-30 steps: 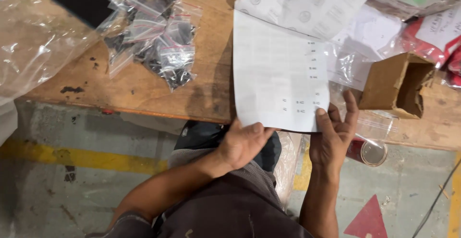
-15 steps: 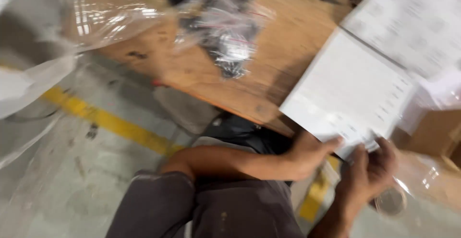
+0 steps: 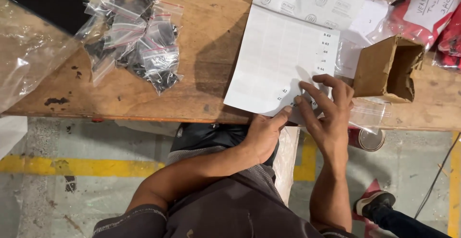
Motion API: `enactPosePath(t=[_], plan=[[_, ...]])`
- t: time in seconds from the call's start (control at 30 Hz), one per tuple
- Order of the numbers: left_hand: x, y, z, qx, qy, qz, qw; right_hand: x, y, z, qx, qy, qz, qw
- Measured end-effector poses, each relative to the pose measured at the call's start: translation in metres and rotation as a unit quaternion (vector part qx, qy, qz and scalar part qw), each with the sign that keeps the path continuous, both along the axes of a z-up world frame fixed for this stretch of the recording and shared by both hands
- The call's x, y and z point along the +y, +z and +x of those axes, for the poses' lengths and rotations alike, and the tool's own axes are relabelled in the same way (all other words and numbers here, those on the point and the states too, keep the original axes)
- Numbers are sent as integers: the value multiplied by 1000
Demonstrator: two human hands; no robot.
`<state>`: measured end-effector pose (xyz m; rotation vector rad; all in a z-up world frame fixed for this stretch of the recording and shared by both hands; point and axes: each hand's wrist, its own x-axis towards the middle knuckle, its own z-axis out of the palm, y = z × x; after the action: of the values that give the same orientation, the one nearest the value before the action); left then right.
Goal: Sort small hardware components into plastic bags and apply labels from a sheet.
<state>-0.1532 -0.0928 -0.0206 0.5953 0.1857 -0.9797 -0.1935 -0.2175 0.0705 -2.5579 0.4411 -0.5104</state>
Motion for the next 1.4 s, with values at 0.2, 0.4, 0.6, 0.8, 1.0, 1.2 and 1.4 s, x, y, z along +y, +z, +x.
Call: enactPosePath(t=[0.2, 0.4, 0.6, 0.8, 1.0, 1.2, 1.4], plan=[[3, 11, 7, -40, -23, -38, 998, -5, 11, 4, 42, 26, 8, 999], [2, 27, 16, -38, -29, -50, 998, -4, 11, 3, 4, 0, 85, 996], [1, 31, 15, -54, -16, -67, 996, 3, 13, 2, -16, 5, -26, 1000], [0, 32, 16, -58, -24, -56, 996, 6, 6, 1, -40, -11, -49, 998], [-3, 11, 10, -17, -77, 9, 997, 1, -14, 0, -169, 30, 102, 980], [-3, -14, 2, -27, -126, 73, 989, -12, -38, 0, -298, -21, 543, 785], [37, 28, 10, -116, -198, 25, 973, -17, -46, 8, -282, -1, 629, 725]])
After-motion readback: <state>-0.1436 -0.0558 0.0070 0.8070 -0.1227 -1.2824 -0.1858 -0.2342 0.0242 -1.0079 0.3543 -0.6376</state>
